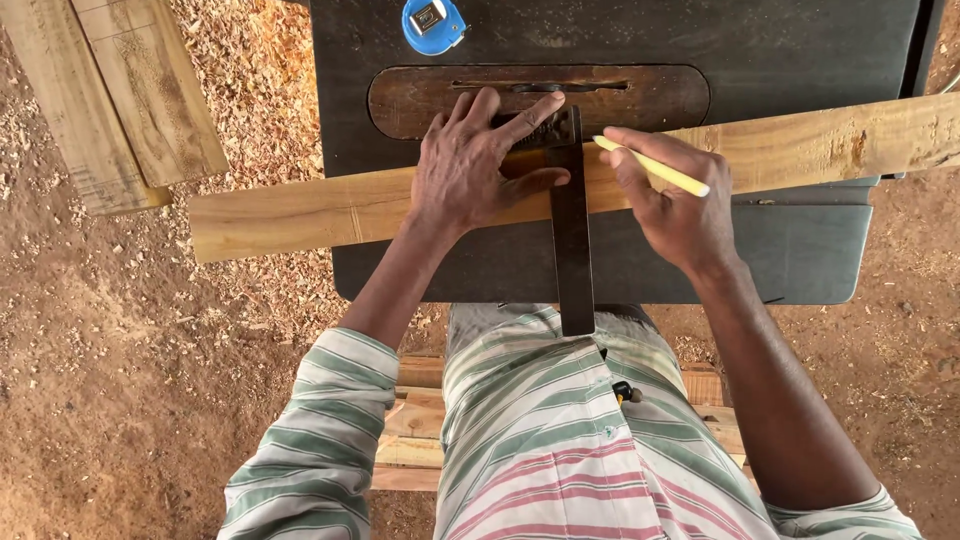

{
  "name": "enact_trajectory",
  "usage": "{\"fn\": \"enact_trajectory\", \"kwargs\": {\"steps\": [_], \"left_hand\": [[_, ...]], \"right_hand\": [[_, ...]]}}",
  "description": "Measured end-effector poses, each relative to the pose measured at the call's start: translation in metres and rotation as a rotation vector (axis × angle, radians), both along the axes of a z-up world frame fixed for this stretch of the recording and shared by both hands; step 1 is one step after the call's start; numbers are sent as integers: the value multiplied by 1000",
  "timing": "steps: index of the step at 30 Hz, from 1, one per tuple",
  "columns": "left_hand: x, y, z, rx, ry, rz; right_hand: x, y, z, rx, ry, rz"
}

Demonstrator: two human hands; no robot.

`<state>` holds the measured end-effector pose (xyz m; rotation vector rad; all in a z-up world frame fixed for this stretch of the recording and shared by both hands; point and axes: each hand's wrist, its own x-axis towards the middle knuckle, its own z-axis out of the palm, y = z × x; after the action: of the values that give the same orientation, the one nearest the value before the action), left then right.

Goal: Measure several pieces of wood using a tape measure and mark cut lines with a pencil and try square on a workbench.

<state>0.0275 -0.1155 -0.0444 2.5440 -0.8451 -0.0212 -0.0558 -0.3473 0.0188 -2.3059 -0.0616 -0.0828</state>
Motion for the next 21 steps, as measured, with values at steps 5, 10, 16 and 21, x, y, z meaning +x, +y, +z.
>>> {"fn": "enact_trajectory", "kwargs": {"steps": [5,10,16,21], "left_hand": [[0,0,-5,-30,-37,9],[-2,1,-5,-47,-43,18],[0,-1,-3,-43,-45,32],[-5,4,0,-96,-27,20]], "right_hand": [[5,9,5,-197,-79,80],[-18,17,20,-296,-157,134],[-45,6,20,-337,96,124],[-4,9,9,-174,-73,23]]}}
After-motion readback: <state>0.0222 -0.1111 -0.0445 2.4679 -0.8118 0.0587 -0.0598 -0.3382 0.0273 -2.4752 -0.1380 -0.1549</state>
